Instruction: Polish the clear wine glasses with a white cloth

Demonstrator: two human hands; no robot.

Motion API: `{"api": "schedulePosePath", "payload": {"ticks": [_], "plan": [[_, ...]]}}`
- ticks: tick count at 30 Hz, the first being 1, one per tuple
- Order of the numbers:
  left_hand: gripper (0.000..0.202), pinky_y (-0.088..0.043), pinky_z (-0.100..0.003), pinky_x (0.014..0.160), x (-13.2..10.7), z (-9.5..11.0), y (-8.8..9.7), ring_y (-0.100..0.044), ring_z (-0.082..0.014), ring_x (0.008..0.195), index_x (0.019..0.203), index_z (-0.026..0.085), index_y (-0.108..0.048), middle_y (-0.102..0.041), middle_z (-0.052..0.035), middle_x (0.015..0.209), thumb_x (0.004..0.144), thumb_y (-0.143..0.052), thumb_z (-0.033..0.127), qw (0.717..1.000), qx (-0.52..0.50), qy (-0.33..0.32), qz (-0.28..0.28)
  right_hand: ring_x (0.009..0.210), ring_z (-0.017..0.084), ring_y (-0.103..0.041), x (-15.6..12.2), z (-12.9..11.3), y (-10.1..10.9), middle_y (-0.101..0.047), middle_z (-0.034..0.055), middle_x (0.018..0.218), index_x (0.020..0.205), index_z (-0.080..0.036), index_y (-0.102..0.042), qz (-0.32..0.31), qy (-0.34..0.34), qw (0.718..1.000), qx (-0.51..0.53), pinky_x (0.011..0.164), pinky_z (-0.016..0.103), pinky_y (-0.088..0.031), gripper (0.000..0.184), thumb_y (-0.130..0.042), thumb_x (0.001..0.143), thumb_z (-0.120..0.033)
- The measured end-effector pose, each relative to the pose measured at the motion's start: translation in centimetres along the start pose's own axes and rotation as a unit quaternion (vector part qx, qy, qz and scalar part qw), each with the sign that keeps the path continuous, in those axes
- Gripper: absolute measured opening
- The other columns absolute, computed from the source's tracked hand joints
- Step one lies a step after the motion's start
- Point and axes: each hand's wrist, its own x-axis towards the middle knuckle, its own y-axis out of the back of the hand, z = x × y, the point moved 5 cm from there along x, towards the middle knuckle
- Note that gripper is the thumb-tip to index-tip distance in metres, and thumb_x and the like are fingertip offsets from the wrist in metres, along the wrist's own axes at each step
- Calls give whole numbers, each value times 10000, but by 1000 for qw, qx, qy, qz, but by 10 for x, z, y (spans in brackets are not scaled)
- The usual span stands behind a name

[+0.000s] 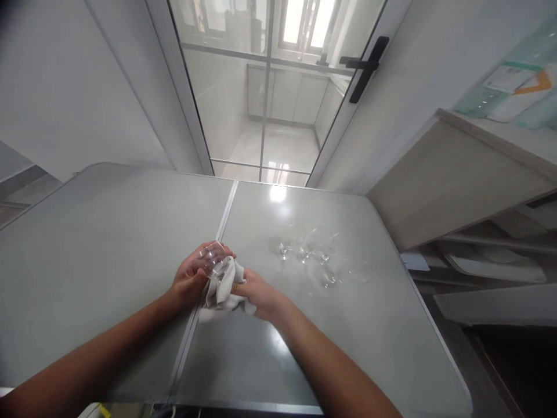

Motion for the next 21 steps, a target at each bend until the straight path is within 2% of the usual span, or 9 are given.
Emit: {"api": "schedulePosePath", "payload": {"ticks": [3, 5, 7, 8, 9, 12, 15, 18, 21], "plan": [[616, -544, -446, 1009, 3, 1, 3, -649, -341, 1253, 1371, 205, -568, -671, -181, 1316, 863, -803, 463, 1000, 6, -6, 26, 784, 195, -603, -3, -8, 5, -665, 52, 883, 1029, -183, -630, 78, 80, 971, -213, 775, 334, -503, 260, -687, 884, -391], [592, -512, -437, 1051, 5, 3, 6, -632, -335, 1289, 1346, 218, -581, -675, -170, 1330, 842, -836, 395, 998, 26, -12, 53, 830, 226, -586, -6, -15, 7, -665, 87, 909, 1031, -170, -621, 162, 144, 889, -403, 807, 363, -491, 187, -612, 860, -245], [570, -492, -421, 1074, 6, 5, 7, -621, -327, 1313, 1321, 223, -594, -682, -161, 1334, 830, -852, 357, 996, 41, -14, 72, 841, 247, -576, -7, -18, 6, -662, 109, 901, 1034, -158, -616, 205, 165, 820, -508, 812, 379, -480, 237, -571, 801, -167], [564, -494, -417, 1073, 6, 5, 7, -624, -325, 1310, 1317, 222, -596, -685, -160, 1331, 833, -850, 362, 996, 42, -10, 75, 820, 244, -574, -7, -18, 6, -658, 101, 874, 1023, -160, -616, 209, 164, 817, -512, 800, 374, -478, 243, -563, 786, -156], [568, -504, -419, 1063, 6, 4, 7, -634, -325, 1295, 1321, 218, -595, -685, -161, 1329, 839, -842, 385, 997, 37, -1, 73, 786, 232, -572, -6, -17, 7, -651, 83, 840, 1006, -167, -615, 202, 158, 837, -484, 781, 361, -477, 220, -561, 793, -162], [638, -547, -436, 1014, 4, 0, 5, -677, -331, 1216, 1350, 195, -591, -682, -174, 1321, 836, -823, 495, 998, 8, 22, 51, 685, 186, -568, -2, -11, 8, -633, 34, 766, 952, -183, -617, 144, 121, 947, -260, 722, 321, -490, 134, -560, 893, -288], [695, -568, -433, 986, 3, -1, 3, -693, -330, 1179, 1367, 185, -593, -679, -183, 1322, 820, -819, 548, 999, 0, 18, 28, 664, 176, -592, 0, -5, 4, -656, 37, 777, 993, -172, -633, 54, 66, 994, -75, 697, 311, -512, 282, -585, 926, -442], [643, -565, -415, 985, 5, 2, 5, -688, -312, 1184, 1352, 195, -601, -681, -175, 1313, 844, -802, 534, 999, 11, -1, 36, 722, 182, -603, -4, -11, 4, -671, 44, 838, 1042, -173, -632, 77, 103, 977, -168, 722, 308, -508, 261, -643, 887, -383], [604, -542, -402, 1008, 8, 8, 5, -672, -308, 1215, 1321, 216, -604, -692, -159, 1295, 819, -854, 439, 998, 36, -34, 40, 812, 223, -591, -11, -22, 4, -667, 82, 891, 1009, -167, -628, 168, 171, 873, -426, 782, 353, -494, 189, -600, 835, -234]]}}
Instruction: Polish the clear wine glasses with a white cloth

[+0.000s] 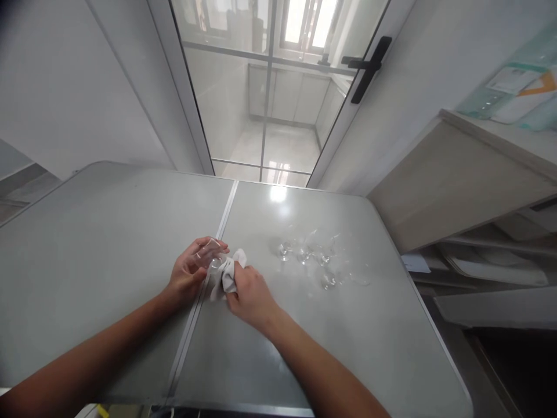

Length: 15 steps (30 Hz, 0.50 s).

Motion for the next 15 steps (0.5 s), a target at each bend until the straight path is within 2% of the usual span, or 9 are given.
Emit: {"api": "schedulePosePath", "payload": {"ticks": [2, 3, 5, 7, 9, 10, 11, 13, 15], "plan": [[608, -533, -406, 1020, 0, 1, 0, -666, -314, 1229, 1315, 221, -603, -692, -160, 1301, 799, -879, 388, 1000, 12, -3, -2, 826, 239, -583, -1, -3, 2, -662, 100, 884, 982, -162, -625, 31, 16, 995, -94, 799, 374, -488, 189, -573, 804, -193], [605, -537, -410, 1016, -1, 0, 0, -669, -315, 1223, 1319, 221, -601, -691, -162, 1303, 805, -872, 391, 1000, 11, 5, -5, 811, 233, -582, 0, -2, 2, -660, 93, 866, 975, -166, -624, 33, 7, 997, -76, 790, 366, -488, 176, -573, 810, -200], [621, -555, -423, 995, -3, -4, 0, -684, -316, 1196, 1341, 219, -592, -688, -167, 1303, 824, -845, 453, 1000, -2, 26, -13, 749, 205, -580, 1, 4, -2, -652, 60, 809, 950, -180, -623, 0, -39, 997, 72, 731, 325, -488, 137, -587, 869, -284], [679, -569, -434, 985, -5, -7, -1, -693, -322, 1183, 1366, 212, -580, -680, -174, 1313, 817, -831, 523, 999, -15, 44, -27, 706, 188, -580, 2, 8, -10, -648, 44, 773, 925, -181, -629, -64, -90, 960, 259, 677, 296, -479, 247, -611, 908, -427], [711, -569, -446, 995, -5, -8, -1, -695, -325, 1184, 1376, 209, -576, -677, -178, 1321, 803, -838, 540, 998, -20, 45, -33, 683, 179, -573, 2, 9, -14, -642, 42, 767, 911, -173, -634, -99, -113, 924, 353, 652, 287, -465, 337, -647, 888, -509], [703, -566, -450, 1001, -4, -7, -1, -695, -323, 1185, 1370, 209, -579, -681, -178, 1317, 802, -845, 526, 998, -19, 41, -32, 677, 173, -563, 2, 9, -12, -638, 37, 772, 913, -172, -633, -93, -111, 927, 346, 654, 284, -456, 330, -665, 878, -498], [681, -562, -450, 1007, -3, -6, -1, -696, -320, 1184, 1359, 211, -584, -686, -176, 1310, 804, -851, 502, 999, -17, 34, -29, 674, 167, -550, 2, 10, -9, -630, 30, 773, 915, -174, -631, -73, -97, 945, 305, 661, 282, -447, 291, -675, 871, -459], [638, -553, -443, 1016, -1, -4, -2, -694, -314, 1188, 1334, 215, -595, -693, -172, 1303, 804, -868, 442, 1000, -9, 20, -23, 681, 165, -522, 1, 8, -1, -615, 24, 772, 909, -179, -624, -4, -53, 987, 154, 679, 284, -429, 181, -653, 860, -351], [623, -542, -435, 1028, 1, -2, -2, -685, -316, 1206, 1318, 215, -601, -692, -172, 1309, 794, -884, 398, 1000, 0, 14, -20, 685, 173, -507, -2, 5, 4, -610, 28, 763, 895, -181, -623, 48, -16, 999, 16, 696, 295, -420, 106, -608, 845, -273]]}}
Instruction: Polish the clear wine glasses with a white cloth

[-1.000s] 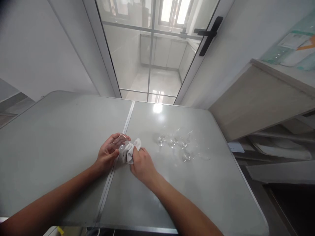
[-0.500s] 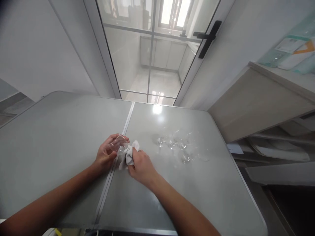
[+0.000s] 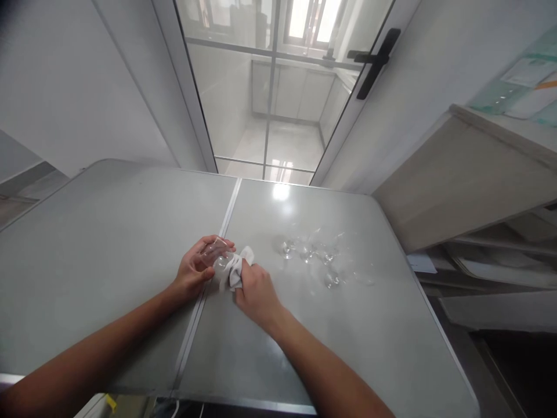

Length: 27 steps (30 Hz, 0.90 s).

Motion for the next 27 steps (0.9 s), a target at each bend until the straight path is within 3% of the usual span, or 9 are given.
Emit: {"api": "schedulePosePath", "payload": {"ticks": [2, 4, 6, 8, 12, 17, 21, 24, 27], "plan": [[622, -540, -437, 1029, 0, 0, -1, -683, -319, 1208, 1321, 212, -599, -690, -174, 1311, 802, -877, 411, 1000, 1, 5, -1, 678, 175, -513, -1, 1, 0, -615, 30, 744, 863, -181, -625, 14, -1, 1000, -4, 691, 296, -423, 96, -585, 860, -269], [645, -541, -449, 1032, -1, -1, -3, -685, -325, 1203, 1342, 203, -588, -688, -183, 1311, 816, -855, 463, 1000, -3, 14, -14, 671, 172, -543, 1, 8, -5, -633, 26, 732, 851, -179, -639, -13, -57, 990, 127, 672, 288, -444, 171, -604, 900, -339], [670, -543, -463, 1038, -2, 0, -4, -686, -329, 1206, 1366, 200, -573, -680, -189, 1321, 826, -836, 498, 1000, -5, 13, -27, 666, 174, -578, 2, 16, -13, -664, 29, 744, 883, -172, -667, -35, -137, 948, 285, 646, 284, -467, 264, -692, 883, -434], [668, -540, -472, 1050, -2, 4, -4, -683, -329, 1220, 1368, 210, -566, -674, -184, 1327, 829, -834, 498, 1000, -2, -6, -21, 683, 180, -611, 2, 21, -14, -700, 38, 792, 956, -172, -691, 15, -190, 905, 381, 640, 286, -487, 355, -788, 823, -487], [661, -541, -485, 1074, -2, 17, -1, -672, -320, 1249, 1315, 254, -573, -675, -144, 1321, 764, -910, 395, 997, 27, -70, 5, 809, 202, -669, -1, 22, -6, -746, 55, 921, 1067, -193, -710, 139, -211, 870, 423, 724, 298, -527, 430, -813, 820, -529], [684, -572, -494, 1056, -7, 25, -11, -679, -313, 1237, 1331, 266, -583, -686, -132, 1305, 743, -929, 308, 988, 86, -118, -51, 718, 174, -625, 0, 20, -11, -720, 38, 824, 982, -159, -713, 42, -231, 878, 417, 688, 279, -485, 457, -878, 732, -505], [691, -603, -471, 996, -12, 24, -21, -683, -318, 1226, 1367, 260, -583, -695, -152, 1300, 760, -914, 276, 975, 125, -141, -115, 615, 138, -532, 1, 28, 0, -651, 10, 699, 812, -132, -693, 60, -234, 920, 308, 583, 254, -391, 414, -908, 672, -457], [698, -614, -456, 961, -14, 23, -20, -685, -324, 1224, 1357, 261, -579, -701, -158, 1294, 748, -918, 232, 972, 147, -149, -111, 617, 140, -524, 1, 30, 8, -655, 17, 701, 787, -127, -695, 107, -225, 935, 251, 583, 256, -383, 394, -900, 678, -445], [676, -616, -458, 954, -13, 24, -14, -699, -322, 1196, 1301, 263, -591, -714, -142, 1257, 721, -936, 224, 973, 159, -156, -67, 673, 167, -569, 1, 31, 1, -687, 40, 767, 904, -127, -719, 90, -220, 928, 285, 618, 268, -423, 419, -831, 760, -505]]}}
